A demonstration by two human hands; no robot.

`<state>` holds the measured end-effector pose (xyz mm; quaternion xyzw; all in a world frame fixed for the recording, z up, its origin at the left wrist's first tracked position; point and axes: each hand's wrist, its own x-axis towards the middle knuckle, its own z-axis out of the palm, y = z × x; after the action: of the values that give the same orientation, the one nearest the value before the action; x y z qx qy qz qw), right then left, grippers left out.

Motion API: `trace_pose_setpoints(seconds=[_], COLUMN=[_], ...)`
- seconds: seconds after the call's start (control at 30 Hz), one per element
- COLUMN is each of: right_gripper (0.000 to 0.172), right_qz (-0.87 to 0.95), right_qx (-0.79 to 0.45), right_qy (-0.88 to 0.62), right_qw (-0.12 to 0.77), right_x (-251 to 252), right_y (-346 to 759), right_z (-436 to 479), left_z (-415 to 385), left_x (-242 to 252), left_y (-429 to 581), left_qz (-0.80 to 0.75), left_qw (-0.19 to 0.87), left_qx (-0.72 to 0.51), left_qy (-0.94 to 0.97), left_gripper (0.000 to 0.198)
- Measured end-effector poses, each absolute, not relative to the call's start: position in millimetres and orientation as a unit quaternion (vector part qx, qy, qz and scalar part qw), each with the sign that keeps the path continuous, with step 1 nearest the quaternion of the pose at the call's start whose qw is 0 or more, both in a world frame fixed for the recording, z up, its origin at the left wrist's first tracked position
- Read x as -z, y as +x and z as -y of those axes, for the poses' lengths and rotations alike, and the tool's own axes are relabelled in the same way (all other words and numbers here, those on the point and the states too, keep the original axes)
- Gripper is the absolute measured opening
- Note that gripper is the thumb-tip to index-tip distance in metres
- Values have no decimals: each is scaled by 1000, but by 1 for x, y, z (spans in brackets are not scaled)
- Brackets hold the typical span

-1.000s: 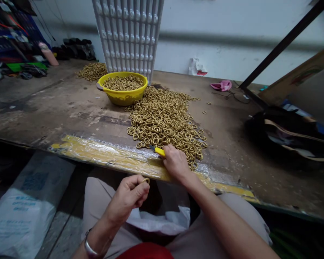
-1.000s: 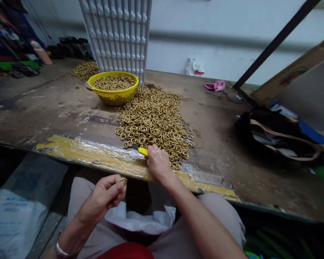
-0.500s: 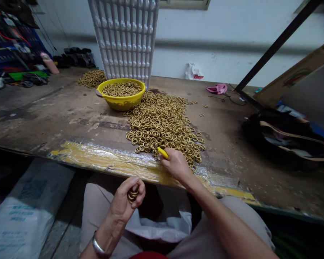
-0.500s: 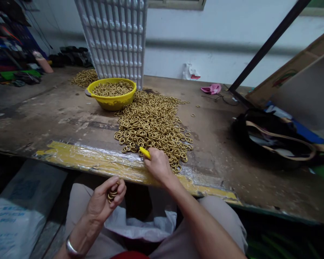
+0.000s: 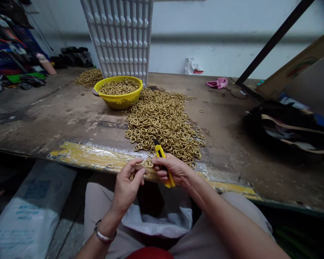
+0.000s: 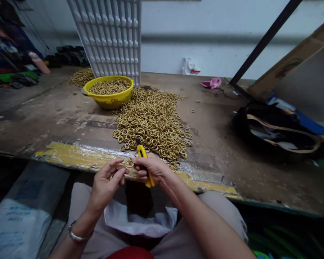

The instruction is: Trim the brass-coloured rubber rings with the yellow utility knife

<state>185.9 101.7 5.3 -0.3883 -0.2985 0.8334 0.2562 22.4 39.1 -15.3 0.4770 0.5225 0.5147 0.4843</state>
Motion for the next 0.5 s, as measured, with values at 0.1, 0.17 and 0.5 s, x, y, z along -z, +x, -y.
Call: trace_pose_setpoints(seconds=[0.1,0.17,0.5], right_gripper=[34,33,31], right_qz=[299,303,465], right_qx=[-841,-844,-722], right_qy=[-380,-375,-455], right_qw=[243,235,235], right_x=[-4,-3,-6], right_y=[185,185,183], right_z=[-101,-101,-100], left_z=[-39,-39,-49], left_x=[16,15,9], left_y=[23,23,15], left_qz=[-528,-536,-532], left_qw=[414,380,545], left_qx=[-505,-490,-453], left_qy=[543,574,463], left_gripper=[23,18,17])
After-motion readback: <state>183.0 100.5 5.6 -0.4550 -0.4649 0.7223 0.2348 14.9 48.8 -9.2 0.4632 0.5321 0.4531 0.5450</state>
